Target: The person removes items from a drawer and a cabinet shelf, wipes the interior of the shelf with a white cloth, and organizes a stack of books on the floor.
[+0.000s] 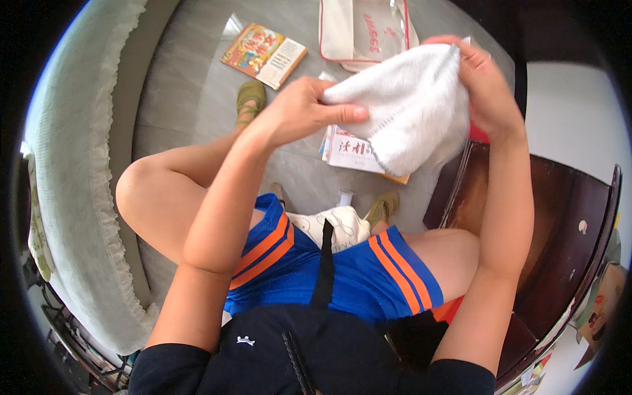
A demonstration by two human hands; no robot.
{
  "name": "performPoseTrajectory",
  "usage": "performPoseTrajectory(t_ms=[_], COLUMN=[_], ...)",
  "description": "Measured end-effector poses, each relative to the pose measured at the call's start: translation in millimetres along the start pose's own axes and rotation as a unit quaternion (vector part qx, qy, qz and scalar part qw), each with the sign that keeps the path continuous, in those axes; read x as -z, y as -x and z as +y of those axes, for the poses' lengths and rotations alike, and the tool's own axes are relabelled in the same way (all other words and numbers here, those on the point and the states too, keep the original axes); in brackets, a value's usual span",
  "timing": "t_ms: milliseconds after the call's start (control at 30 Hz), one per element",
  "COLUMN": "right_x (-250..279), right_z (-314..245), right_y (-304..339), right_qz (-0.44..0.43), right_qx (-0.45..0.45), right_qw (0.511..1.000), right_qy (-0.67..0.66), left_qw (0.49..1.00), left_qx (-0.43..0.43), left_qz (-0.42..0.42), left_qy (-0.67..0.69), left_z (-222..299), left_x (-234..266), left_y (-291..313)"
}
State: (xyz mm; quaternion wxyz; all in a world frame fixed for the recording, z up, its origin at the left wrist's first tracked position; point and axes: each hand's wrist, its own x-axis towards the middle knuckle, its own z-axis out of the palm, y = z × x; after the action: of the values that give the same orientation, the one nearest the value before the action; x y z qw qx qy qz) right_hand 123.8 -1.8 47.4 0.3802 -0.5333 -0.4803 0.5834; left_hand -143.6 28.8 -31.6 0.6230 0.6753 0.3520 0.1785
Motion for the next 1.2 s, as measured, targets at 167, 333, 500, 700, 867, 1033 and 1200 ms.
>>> performPoseTrajectory(t_ms=[167, 333, 500, 700, 867, 1033, 1200], right_x=[-7.2, -34.0, -18.6, -68.6, -95.6, -29.2, -51.5], right_z=[62.7, 148.9, 230.1, 331.8, 355.3, 362.1, 339.7], right_y=[-3.9, -6.2, 8.3, 16.6, 23.9, -22.4, -63.4], right_qz=[0.051, 0.055, 0.339, 0.170, 0.193, 0.158, 0.359], right_qx=[0.066, -0.112, -0.017, 0.021, 0.063, 0.102, -0.090], right_qw=[0.996, 0.981, 0.897, 0.737, 0.744, 0.731, 0.748], right_qy=[0.020, -0.148, 0.283, 0.653, 0.636, 0.655, 0.551], left_qw=[0.971, 0.902, 0.946, 0.914, 0.913, 0.919, 0.904], left_qx=[0.000, 0.033, 0.245, 0.347, 0.354, 0.340, 0.386], left_qz=[-0.090, -0.070, 0.156, 0.109, 0.082, 0.059, 0.020], left_qy=[0.220, 0.426, -0.141, -0.181, -0.188, -0.190, -0.184], left_z=[-1.6, -49.8, -217.5, -233.2, -234.1, -234.5, -221.3], left_x=[-7.1, -35.0, -106.6, -165.6, -167.3, -163.9, -160.8], left_y=[-19.1, -60.9, -46.8, -26.4, -33.8, -29.6, -42.9])
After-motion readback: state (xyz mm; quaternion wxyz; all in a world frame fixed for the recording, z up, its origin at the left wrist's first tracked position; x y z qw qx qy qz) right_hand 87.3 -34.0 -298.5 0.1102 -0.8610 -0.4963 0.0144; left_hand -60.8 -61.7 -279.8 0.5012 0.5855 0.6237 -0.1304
